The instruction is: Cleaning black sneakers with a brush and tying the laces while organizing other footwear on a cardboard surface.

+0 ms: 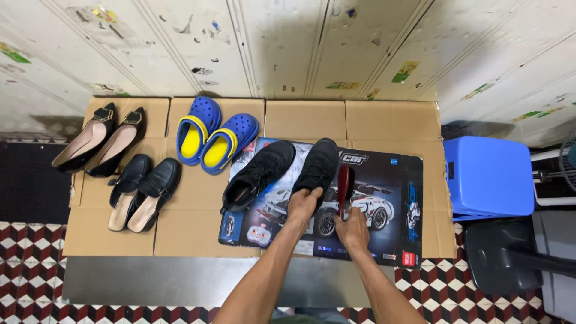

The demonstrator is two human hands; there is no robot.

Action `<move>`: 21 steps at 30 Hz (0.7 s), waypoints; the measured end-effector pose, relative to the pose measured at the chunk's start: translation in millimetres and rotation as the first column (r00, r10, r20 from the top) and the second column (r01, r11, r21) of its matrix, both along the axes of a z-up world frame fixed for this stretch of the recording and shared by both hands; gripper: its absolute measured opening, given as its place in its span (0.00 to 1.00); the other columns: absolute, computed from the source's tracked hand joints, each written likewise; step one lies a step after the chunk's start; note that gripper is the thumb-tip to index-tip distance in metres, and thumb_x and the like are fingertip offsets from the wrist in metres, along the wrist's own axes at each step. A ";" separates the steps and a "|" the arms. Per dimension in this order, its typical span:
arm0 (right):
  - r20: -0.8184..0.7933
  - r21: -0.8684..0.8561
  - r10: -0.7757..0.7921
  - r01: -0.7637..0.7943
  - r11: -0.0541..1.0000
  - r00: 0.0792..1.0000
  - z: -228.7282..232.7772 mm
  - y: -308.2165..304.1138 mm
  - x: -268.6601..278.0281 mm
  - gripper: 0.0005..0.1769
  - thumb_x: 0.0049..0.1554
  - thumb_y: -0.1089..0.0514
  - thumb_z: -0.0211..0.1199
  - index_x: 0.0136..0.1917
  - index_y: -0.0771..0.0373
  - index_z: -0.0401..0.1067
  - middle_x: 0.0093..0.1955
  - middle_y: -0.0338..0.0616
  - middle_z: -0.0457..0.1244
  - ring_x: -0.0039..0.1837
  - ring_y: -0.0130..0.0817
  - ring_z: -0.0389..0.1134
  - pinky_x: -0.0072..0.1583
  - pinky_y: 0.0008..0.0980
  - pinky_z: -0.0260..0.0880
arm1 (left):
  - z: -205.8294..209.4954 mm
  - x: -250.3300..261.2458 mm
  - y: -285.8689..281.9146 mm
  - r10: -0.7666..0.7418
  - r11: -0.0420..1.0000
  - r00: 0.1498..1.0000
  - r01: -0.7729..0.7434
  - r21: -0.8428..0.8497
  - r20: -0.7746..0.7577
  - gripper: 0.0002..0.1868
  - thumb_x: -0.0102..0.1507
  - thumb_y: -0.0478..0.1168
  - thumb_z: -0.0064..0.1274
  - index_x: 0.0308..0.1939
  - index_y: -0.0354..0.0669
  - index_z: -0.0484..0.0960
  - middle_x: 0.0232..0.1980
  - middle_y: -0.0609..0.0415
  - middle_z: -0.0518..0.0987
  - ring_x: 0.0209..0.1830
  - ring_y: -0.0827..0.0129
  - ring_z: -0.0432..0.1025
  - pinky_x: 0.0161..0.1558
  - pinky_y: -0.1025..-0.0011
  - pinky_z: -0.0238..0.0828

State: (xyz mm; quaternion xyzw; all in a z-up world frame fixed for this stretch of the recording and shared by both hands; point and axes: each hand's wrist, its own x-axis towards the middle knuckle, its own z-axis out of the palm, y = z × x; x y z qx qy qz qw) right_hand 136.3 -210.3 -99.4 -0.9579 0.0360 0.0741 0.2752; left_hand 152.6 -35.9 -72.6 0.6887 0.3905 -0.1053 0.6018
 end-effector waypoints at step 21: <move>-0.495 0.618 -0.426 0.652 0.439 0.757 -62.6 -92.9 -122.4 0.04 0.59 0.65 0.55 0.49 0.64 0.66 0.36 0.47 0.65 0.34 0.33 0.65 0.37 0.33 0.65 | 38.1 -9.7 -81.5 -0.171 0.985 0.936 0.153 0.083 0.307 0.23 0.65 0.52 0.52 0.56 0.40 0.81 0.47 0.40 0.84 0.49 0.52 0.80 0.52 0.62 0.74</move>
